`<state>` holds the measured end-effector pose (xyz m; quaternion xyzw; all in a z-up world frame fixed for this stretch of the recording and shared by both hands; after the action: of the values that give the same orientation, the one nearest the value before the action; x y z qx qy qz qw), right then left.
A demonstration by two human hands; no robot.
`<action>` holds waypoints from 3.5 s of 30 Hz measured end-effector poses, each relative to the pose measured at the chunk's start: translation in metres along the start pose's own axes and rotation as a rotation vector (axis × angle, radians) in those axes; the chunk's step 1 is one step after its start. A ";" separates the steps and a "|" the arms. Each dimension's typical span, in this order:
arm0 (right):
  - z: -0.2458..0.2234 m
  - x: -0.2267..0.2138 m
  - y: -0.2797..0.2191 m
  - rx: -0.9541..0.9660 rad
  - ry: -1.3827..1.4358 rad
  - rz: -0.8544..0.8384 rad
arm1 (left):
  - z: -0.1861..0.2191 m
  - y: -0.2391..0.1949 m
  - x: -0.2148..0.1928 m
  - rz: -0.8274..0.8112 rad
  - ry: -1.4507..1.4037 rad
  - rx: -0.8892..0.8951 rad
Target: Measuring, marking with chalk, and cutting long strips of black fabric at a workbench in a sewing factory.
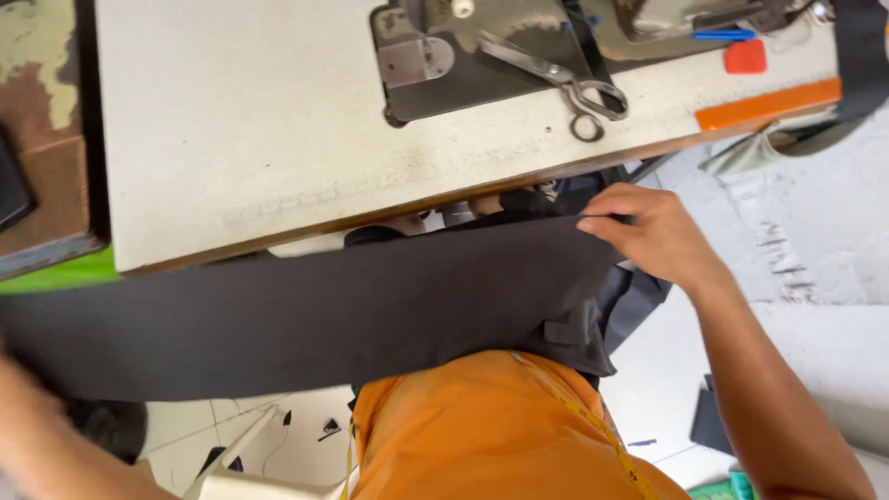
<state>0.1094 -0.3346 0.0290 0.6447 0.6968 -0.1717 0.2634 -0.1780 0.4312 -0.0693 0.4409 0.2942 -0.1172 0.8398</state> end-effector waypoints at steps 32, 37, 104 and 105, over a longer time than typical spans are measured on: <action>-0.220 0.204 0.202 -0.379 0.382 -0.063 | 0.478 -0.053 -0.070 -0.901 -0.693 0.482; -0.183 0.186 0.153 -0.455 0.189 0.052 | 0.469 0.013 0.084 -0.529 -0.566 0.419; -0.094 0.158 -0.031 -0.618 -0.213 0.130 | 0.537 0.025 0.299 -0.638 -0.620 0.281; -0.094 0.159 -0.031 -0.618 -0.214 0.128 | 0.539 0.023 0.294 -0.638 -0.621 0.280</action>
<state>0.0606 -0.1553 0.0081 0.5551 0.6424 -0.0020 0.5284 0.2779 0.0270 0.0067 0.3814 0.1314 -0.5346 0.7426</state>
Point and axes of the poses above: each hand's wrist, its own y-axis towards the middle knuckle, its own x-axis out of the palm, z = x × y, the point moved 9 cm from there along y, towards the middle knuckle, and after that the axes turned 15 degrees about z, right-handed, at the moved point
